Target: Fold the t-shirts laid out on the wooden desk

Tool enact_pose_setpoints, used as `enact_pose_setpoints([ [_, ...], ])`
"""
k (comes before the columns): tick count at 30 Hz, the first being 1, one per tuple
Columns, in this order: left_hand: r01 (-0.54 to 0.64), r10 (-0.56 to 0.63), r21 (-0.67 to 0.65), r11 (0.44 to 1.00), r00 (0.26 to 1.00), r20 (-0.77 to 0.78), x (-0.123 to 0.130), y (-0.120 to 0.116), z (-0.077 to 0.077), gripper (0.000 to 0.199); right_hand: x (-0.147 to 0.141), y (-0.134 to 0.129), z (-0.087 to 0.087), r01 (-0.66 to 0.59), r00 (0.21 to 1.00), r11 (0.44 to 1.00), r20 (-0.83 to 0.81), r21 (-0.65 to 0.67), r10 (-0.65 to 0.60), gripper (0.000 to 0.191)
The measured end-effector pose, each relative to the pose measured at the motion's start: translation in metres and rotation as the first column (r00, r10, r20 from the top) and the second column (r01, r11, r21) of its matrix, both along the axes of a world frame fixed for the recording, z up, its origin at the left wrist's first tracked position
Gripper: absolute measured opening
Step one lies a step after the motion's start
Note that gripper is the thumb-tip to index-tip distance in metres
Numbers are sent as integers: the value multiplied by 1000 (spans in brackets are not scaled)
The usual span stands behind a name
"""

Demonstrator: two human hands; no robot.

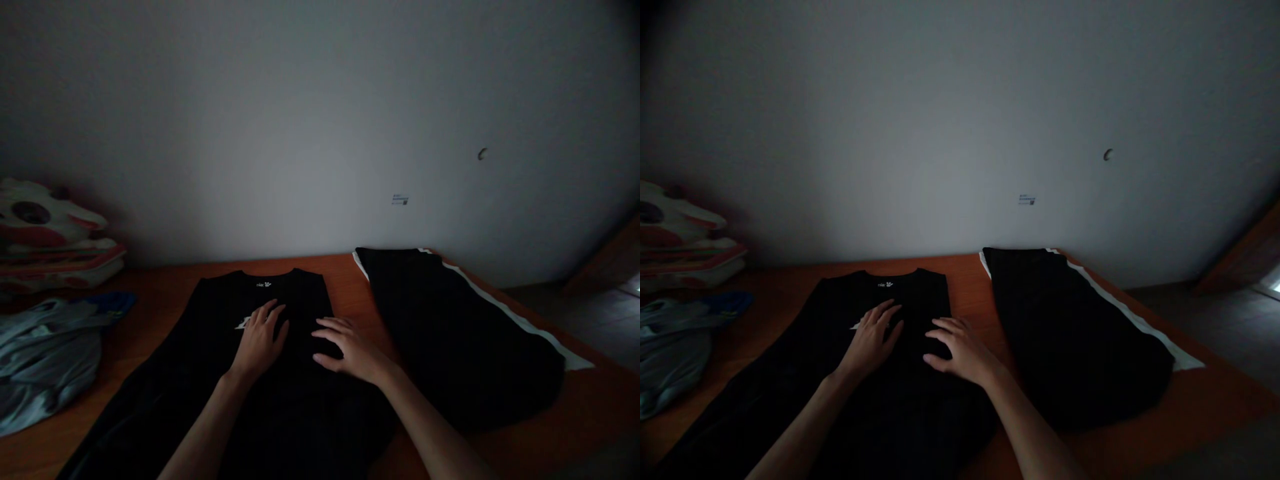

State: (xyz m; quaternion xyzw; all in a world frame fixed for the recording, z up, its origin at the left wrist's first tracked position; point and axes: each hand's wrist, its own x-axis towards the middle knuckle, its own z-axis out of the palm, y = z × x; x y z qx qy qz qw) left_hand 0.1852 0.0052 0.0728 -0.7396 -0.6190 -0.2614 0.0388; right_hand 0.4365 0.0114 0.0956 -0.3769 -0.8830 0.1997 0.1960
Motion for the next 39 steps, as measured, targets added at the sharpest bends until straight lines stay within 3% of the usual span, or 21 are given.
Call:
enact_pose_setpoints([
  [3,188,-188,-15,982,981,-41,5,-5,3,43,-1,-1,2,-35,999,999,-13,-21,35,39],
  [5,205,-210,-64,977,974,-90,10,-9,5,43,-2,-1,1,-24,999,1000,-38,-19,23,36],
  [12,56,-74,-100,993,979,-189,14,-13,12,36,-3,1,-6,66,997,998,-41,-5,-66,41],
  [16,-49,43,-62,997,995,-91,10,-7,5,39,-2,2,-8,62,998,998,-20,-18,-63,40],
  [20,-174,178,-120,977,984,20,7,0,-3,39,-1,3,-8,67,998,998,-13,-19,-67,39],
  [32,-232,236,-47,971,968,89,5,5,-1,38,-1,3,-10,62,998,998,-16,-20,-62,39],
  [34,-167,167,-5,986,985,45,6,3,-1,37,-1,3,-9,64,998,998,-10,-19,-64,39],
  [36,1,-1,15,1000,1000,-23,7,1,-2,41,-1,3,-8,68,998,997,-8,-25,-68,40],
  [39,213,-218,-61,975,970,-104,11,-3,-4,49,-2,2,-7,73,997,997,-16,-28,-73,40],
])
